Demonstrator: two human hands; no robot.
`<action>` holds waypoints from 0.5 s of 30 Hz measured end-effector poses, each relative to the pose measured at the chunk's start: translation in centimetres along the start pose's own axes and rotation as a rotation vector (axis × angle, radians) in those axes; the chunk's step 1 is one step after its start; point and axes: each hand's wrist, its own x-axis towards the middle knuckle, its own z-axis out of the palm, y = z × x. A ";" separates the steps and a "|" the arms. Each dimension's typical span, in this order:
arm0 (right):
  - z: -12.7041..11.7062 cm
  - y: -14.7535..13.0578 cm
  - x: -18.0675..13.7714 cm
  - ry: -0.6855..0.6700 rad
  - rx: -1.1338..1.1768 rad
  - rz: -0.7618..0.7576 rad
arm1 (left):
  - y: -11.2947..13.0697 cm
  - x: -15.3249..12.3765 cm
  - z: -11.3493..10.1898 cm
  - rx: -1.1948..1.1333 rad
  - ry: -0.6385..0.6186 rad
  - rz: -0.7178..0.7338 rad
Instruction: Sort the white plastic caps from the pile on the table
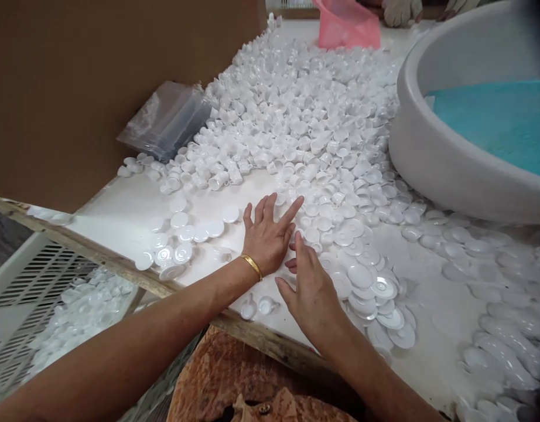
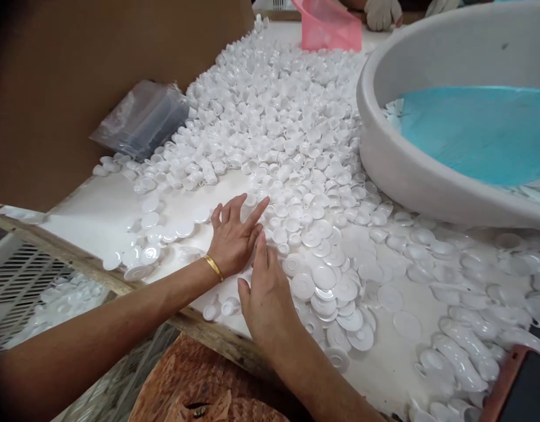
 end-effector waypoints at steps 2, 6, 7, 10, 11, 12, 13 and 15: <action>0.0 0.3 0.1 0.003 -0.005 -0.023 | 0.1 -0.1 -0.1 0.002 0.025 -0.011; -0.6 1.3 -0.1 0.010 0.026 -0.035 | -0.2 -0.7 -0.5 0.017 0.077 -0.040; -0.9 1.4 -0.3 0.002 0.032 -0.032 | -0.5 -0.8 -0.7 0.032 0.083 -0.046; -1.6 1.2 -1.2 -0.082 0.045 -0.042 | -2.5 -1.4 -1.7 0.121 0.097 -0.054; -2.0 1.0 -1.5 -0.112 0.053 -0.061 | -3.3 -1.5 -2.1 0.156 0.103 -0.051; -2.3 0.8 -1.8 -0.131 0.056 -0.093 | -4.2 -1.6 -2.6 0.188 0.108 -0.048; -2.8 0.6 -1.9 -0.130 0.051 -0.130 | -5.0 -1.7 -3.0 0.212 0.111 -0.048; -4.1 0.7 -2.1 -0.068 0.001 -0.178 | -6.6 -1.7 -3.8 0.234 0.114 -0.068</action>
